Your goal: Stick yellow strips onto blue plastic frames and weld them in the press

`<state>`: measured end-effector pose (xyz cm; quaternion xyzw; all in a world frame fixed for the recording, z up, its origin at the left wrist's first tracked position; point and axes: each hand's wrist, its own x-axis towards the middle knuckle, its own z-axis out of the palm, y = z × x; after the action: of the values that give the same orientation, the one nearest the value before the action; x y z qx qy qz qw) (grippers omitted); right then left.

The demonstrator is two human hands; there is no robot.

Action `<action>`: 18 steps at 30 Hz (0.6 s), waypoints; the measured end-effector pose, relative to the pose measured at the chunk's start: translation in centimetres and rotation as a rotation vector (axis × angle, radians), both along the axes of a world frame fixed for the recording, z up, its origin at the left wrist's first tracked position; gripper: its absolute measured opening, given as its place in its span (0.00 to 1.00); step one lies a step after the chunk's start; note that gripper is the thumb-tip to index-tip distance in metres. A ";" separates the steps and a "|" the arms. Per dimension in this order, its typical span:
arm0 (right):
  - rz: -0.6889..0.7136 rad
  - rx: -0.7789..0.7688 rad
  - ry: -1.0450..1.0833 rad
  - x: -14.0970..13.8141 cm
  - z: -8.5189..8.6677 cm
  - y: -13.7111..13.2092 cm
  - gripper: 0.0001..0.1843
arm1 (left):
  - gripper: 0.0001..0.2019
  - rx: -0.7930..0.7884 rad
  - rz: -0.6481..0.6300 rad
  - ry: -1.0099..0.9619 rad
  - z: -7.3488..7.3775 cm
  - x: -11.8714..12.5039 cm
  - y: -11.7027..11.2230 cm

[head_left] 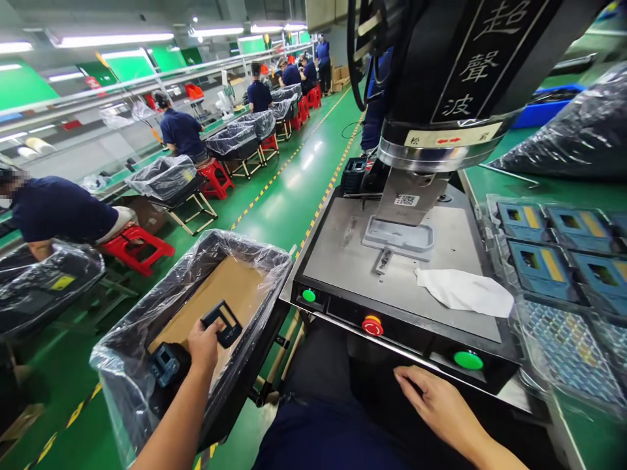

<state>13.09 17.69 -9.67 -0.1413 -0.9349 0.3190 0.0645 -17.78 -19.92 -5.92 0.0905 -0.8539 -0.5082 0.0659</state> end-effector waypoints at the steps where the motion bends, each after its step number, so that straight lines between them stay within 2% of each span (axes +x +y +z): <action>1: -0.015 -0.041 -0.009 -0.1 0.4 -0.2 0.17 | 0.10 0.076 -0.078 0.018 0.8 0.3 1.6; 4: -0.055 -0.219 -0.040 -0.3 2.6 -1.5 0.17 | 0.10 0.233 -0.323 0.026 2.8 2.9 6.2; 6: -0.082 -0.423 -0.069 -0.5 4.6 -2.7 0.17 | 0.08 0.249 -0.506 0.027 3.7 5.6 8.9; 7: -0.100 -0.581 -0.089 -0.6 5.7 -3.4 0.18 | 0.06 0.214 -0.642 0.067 4.1 7.1 10.2; 8: -0.143 -0.778 -0.101 -0.7 6.7 -4.0 0.20 | 0.05 0.134 -0.831 0.177 4.4 8.6 11.4; 10: -0.187 -1.132 -0.120 -0.7 8.3 -5.1 0.26 | 0.11 0.024 -1.193 0.478 4.7 11.5 13.5; 12: -0.192 -1.353 -0.108 -0.6 9.4 -6.0 0.30 | 0.18 -0.030 -1.453 0.754 4.8 13.9 15.4; 13: -0.201 -1.396 -0.091 -0.5 9.7 -6.4 0.30 | 0.19 -0.048 -1.533 0.841 4.7 14.9 16.1; 15: -0.246 -1.377 -0.062 0.0 9.9 -6.7 0.29 | 0.21 -0.077 -1.608 0.931 4.3 16.5 17.1; 18: -0.311 -1.182 -0.071 1.6 10.1 -6.2 0.24 | 0.23 -0.063 -1.517 0.867 3.5 17.5 17.3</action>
<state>14.70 11.46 0.38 -0.2987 -0.5697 0.7656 -0.0103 -0.29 -2.61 -2.40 -0.7055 -0.5970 -0.3806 0.0314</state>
